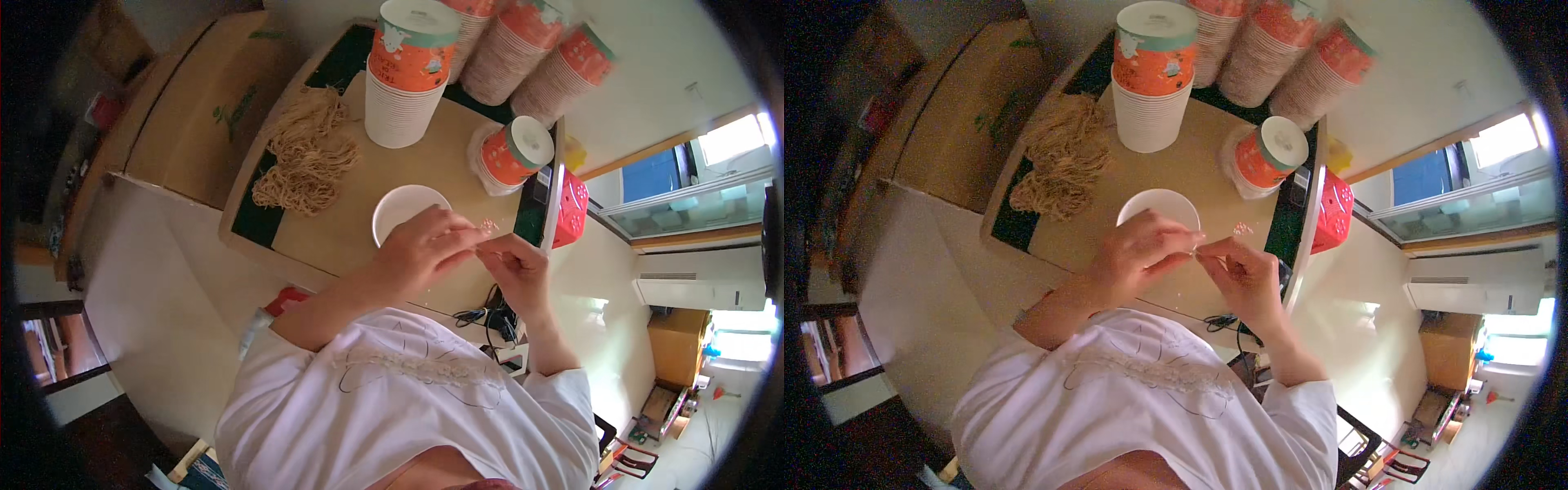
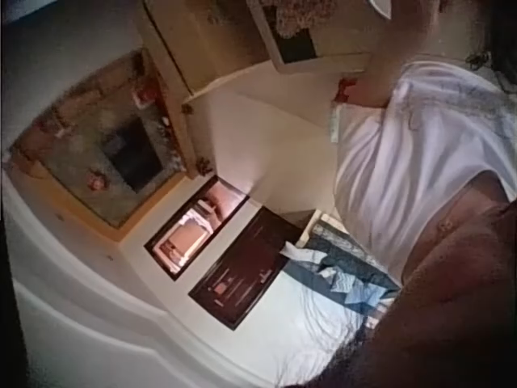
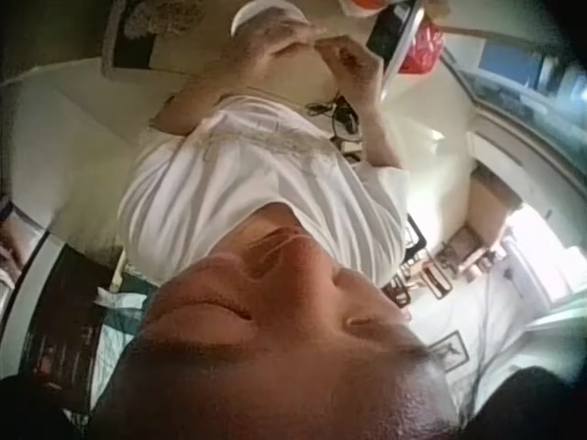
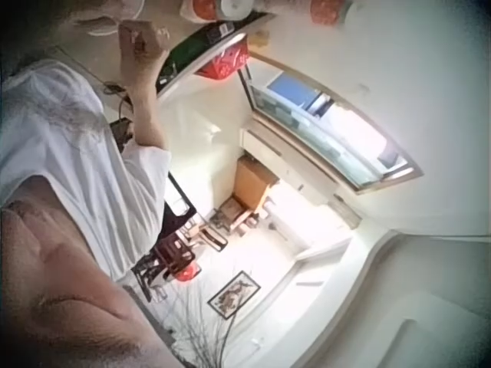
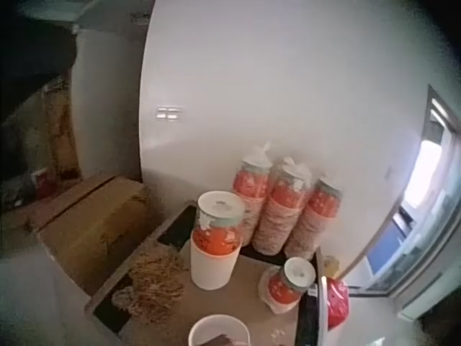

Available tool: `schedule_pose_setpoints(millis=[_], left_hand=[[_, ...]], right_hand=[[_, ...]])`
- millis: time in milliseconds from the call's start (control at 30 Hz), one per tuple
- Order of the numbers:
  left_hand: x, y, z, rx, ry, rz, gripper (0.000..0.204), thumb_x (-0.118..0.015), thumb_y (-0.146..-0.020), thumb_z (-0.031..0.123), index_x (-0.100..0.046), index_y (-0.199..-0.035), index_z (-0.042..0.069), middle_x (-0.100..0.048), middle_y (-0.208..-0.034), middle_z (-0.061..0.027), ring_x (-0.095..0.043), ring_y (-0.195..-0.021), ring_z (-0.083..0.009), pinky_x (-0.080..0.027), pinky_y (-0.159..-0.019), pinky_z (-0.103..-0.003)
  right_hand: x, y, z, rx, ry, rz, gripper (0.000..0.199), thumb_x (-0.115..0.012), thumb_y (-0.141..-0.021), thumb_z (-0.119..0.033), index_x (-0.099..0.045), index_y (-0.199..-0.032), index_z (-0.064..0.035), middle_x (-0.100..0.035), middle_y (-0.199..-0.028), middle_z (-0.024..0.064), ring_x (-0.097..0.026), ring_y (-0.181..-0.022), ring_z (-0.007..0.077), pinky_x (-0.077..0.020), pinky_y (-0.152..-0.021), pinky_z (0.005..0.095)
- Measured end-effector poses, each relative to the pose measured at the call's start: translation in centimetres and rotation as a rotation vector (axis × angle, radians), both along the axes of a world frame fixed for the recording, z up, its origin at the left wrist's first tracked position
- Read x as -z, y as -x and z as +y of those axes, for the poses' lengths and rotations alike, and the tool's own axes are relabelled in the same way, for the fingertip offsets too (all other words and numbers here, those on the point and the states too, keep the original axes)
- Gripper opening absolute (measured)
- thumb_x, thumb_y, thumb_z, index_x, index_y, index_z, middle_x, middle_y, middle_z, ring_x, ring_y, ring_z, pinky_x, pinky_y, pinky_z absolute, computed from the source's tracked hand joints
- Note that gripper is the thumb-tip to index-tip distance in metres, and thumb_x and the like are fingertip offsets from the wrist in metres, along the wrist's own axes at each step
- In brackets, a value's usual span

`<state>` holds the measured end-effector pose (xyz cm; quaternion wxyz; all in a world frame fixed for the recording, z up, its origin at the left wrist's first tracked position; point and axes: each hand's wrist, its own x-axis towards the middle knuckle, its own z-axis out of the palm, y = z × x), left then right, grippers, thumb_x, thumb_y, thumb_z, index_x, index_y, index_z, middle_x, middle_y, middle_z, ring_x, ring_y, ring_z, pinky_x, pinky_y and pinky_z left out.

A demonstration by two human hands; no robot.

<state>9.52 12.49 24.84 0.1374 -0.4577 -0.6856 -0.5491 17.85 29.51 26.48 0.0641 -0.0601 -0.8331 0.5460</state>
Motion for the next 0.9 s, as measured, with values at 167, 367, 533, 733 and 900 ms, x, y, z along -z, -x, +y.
schedule_pose_setpoints(millis=[167,367,533,733,900], left_hand=[[1.9,-0.1,1.1,0.111,0.093,-0.046,0.024,-0.071,-0.07,0.003,-0.065,-0.092,0.008,-0.061,-0.083,-0.0046,-0.06,-0.075,-0.0223,-0.05,-0.067,-0.032],[6.7,-0.7,1.4,0.143,0.028,-0.693,0.008,-0.063,-0.083,0.008,-0.065,-0.087,0.002,-0.061,-0.073,-0.0044,-0.056,-0.059,-0.0132,-0.048,-0.054,-0.028],[7.3,-0.2,0.8,0.392,0.062,-1.383,0.036,-0.05,-0.094,0.032,-0.064,-0.085,0.0,-0.059,-0.069,-0.0031,-0.052,-0.055,-0.0092,-0.043,-0.048,-0.023],[8.9,-0.6,0.5,0.739,0.072,-1.917,0.029,-0.05,-0.093,0.029,-0.057,-0.077,0.006,-0.051,-0.066,-0.0002,-0.047,-0.054,-0.0086,-0.032,-0.042,-0.02],[9.7,-0.8,0.4,0.741,0.023,-1.879,0.024,-0.054,-0.091,0.027,-0.056,-0.078,0.007,-0.05,-0.067,-0.0002,-0.045,-0.055,-0.0082,-0.03,-0.042,-0.021]], right_hand=[[0.7,-0.8,1.2,-0.036,-0.032,-0.019,0.005,-0.063,-0.083,-0.001,-0.064,-0.088,-0.0009,-0.053,-0.064,-0.0025,-0.035,-0.052,-0.0003,-0.0271,-0.046,0.0173],[4.7,-1.7,0.3,0.146,0.098,-0.023,0.003,-0.064,-0.083,-0.003,-0.062,-0.084,-0.0022,-0.049,-0.063,-0.0063,-0.035,-0.054,0.0002,-0.0274,-0.047,0.0178],[7.2,-2.2,-0.1,0.165,0.092,-0.021,0.004,-0.065,-0.081,-0.001,-0.062,-0.084,-0.0017,-0.055,-0.068,-0.0011,-0.041,-0.055,0.0023,-0.0327,-0.048,0.0178],[7.3,-1.9,-0.4,0.045,-0.045,0.054,0.006,-0.063,-0.081,0.002,-0.061,-0.085,-0.0007,-0.056,-0.07,0.0019,-0.047,-0.058,0.0045,-0.0362,-0.05,0.0186],[7.8,-2.2,-0.2,0.019,-0.016,0.032,0.008,-0.065,-0.079,-0.001,-0.063,-0.087,-0.0016,-0.061,-0.075,0.0069,-0.052,-0.058,0.0105,-0.0428,-0.052,0.0225]])
